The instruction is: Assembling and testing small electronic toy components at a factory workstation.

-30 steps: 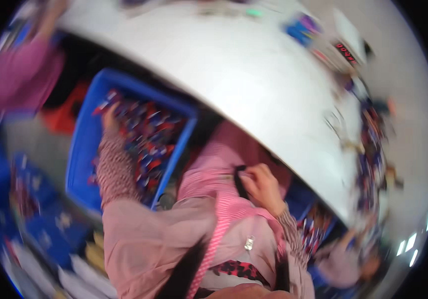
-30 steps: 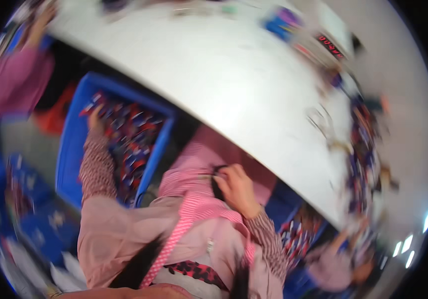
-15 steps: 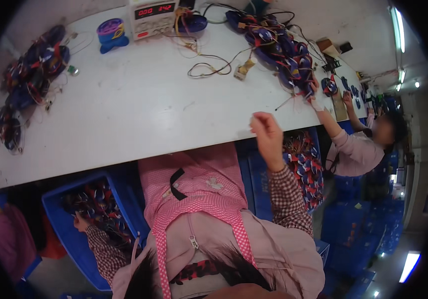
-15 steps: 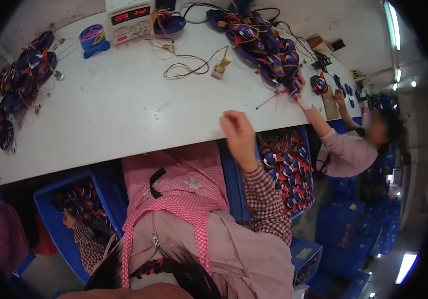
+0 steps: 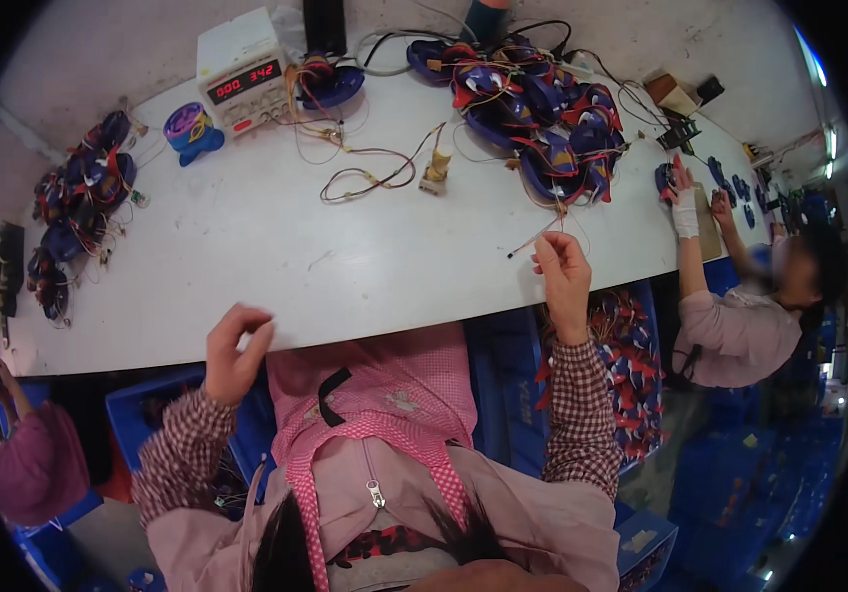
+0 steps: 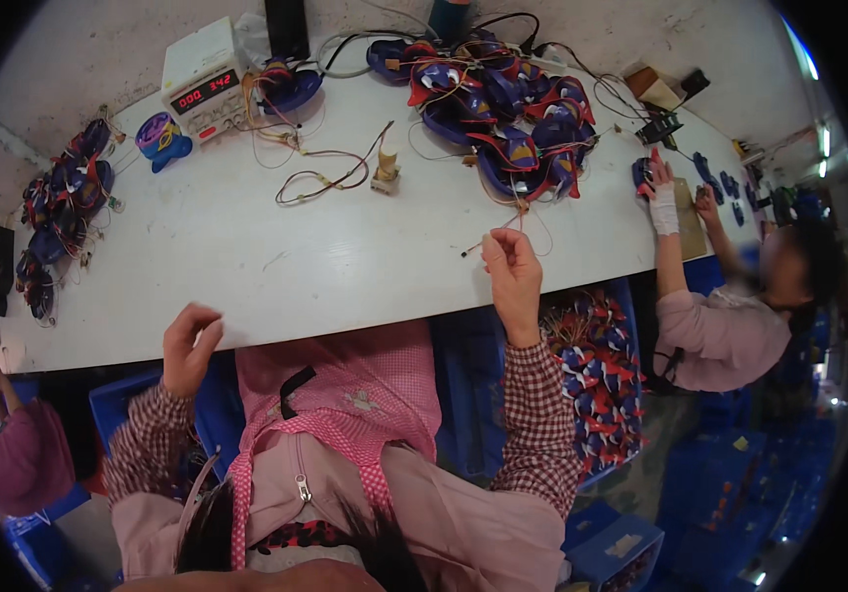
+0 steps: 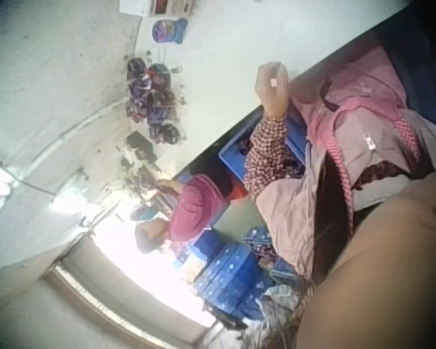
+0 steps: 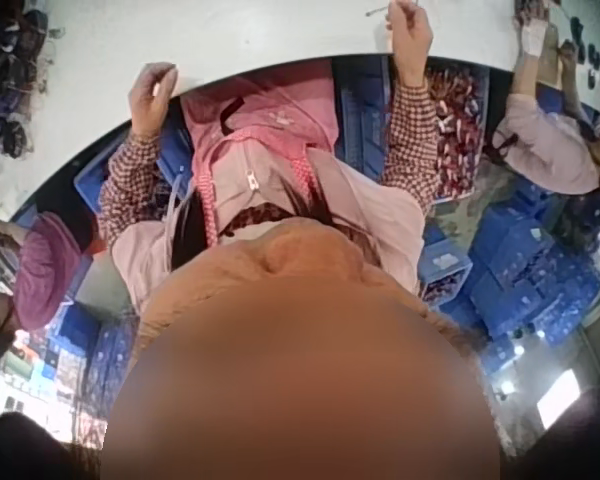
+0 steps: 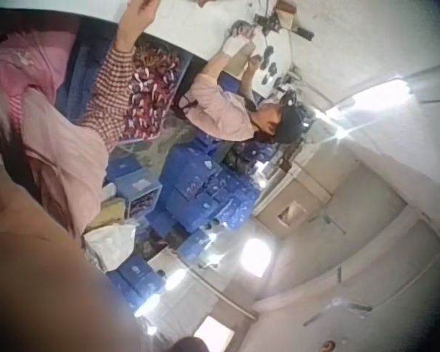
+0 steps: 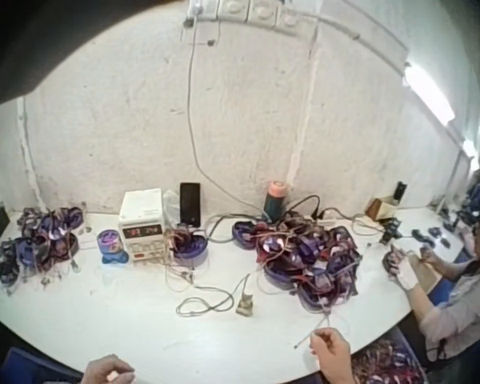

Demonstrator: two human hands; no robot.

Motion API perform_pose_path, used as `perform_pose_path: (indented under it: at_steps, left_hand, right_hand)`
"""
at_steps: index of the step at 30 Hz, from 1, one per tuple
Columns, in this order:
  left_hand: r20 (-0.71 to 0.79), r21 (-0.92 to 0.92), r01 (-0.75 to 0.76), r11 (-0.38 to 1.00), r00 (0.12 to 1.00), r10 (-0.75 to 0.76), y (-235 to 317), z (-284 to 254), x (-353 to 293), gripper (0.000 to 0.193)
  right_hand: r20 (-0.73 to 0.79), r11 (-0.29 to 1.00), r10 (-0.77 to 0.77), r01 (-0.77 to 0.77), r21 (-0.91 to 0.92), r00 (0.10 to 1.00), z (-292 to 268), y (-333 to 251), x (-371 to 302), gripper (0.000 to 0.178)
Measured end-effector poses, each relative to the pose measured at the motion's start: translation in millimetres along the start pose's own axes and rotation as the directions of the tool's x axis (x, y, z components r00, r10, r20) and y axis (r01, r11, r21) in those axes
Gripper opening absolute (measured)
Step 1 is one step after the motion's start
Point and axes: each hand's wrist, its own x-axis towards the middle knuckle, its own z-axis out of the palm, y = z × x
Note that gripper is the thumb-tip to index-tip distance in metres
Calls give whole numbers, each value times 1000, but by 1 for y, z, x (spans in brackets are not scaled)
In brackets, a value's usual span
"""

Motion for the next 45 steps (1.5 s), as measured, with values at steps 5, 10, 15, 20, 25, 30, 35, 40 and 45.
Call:
perform_pose_path:
  at_steps: [5,10,15,20,25,30,35,40,45]
  left_hand:
    - [380,-85,-315,945,867,323,77,60,126,15]
    - [400,127,-673,728,707,584,107,160,267,20]
    - [301,342,-738,582,672,676,101,233,378,26]
    - [222,472,-531,704,844,488,97,262,404,25]
    - [261,521,-461,718,887,380,76,249,410,23]
    - [227,469,-434,769,901,370,77,227,408,24]
    - [100,399,-388,831,919,381,83,235,423,26]
    - [160,375,-515,771,855,494,87,261,449,33]
    - [422,419,-545,726,825,376,96,277,466,44]
  right_hand:
    - [-94,995,-79,73,-67,992,-50,-4,38,21]
    - [-28,985,-126,121,-123,992,-78,-28,98,21]
    - [108,848,-329,344,-404,938,-58,-25,173,25]
    - [212,478,-597,554,-682,774,-26,3,258,33]
    - [358,372,-430,524,-766,829,-18,17,293,30]
    - [339,784,-101,285,-552,935,-59,-40,312,31]
    - [178,936,-263,295,-194,948,-104,-124,291,37]
    - [59,828,-545,548,-119,836,-145,-194,280,36]
    - [154,611,-729,735,-294,667,-180,-250,279,37]
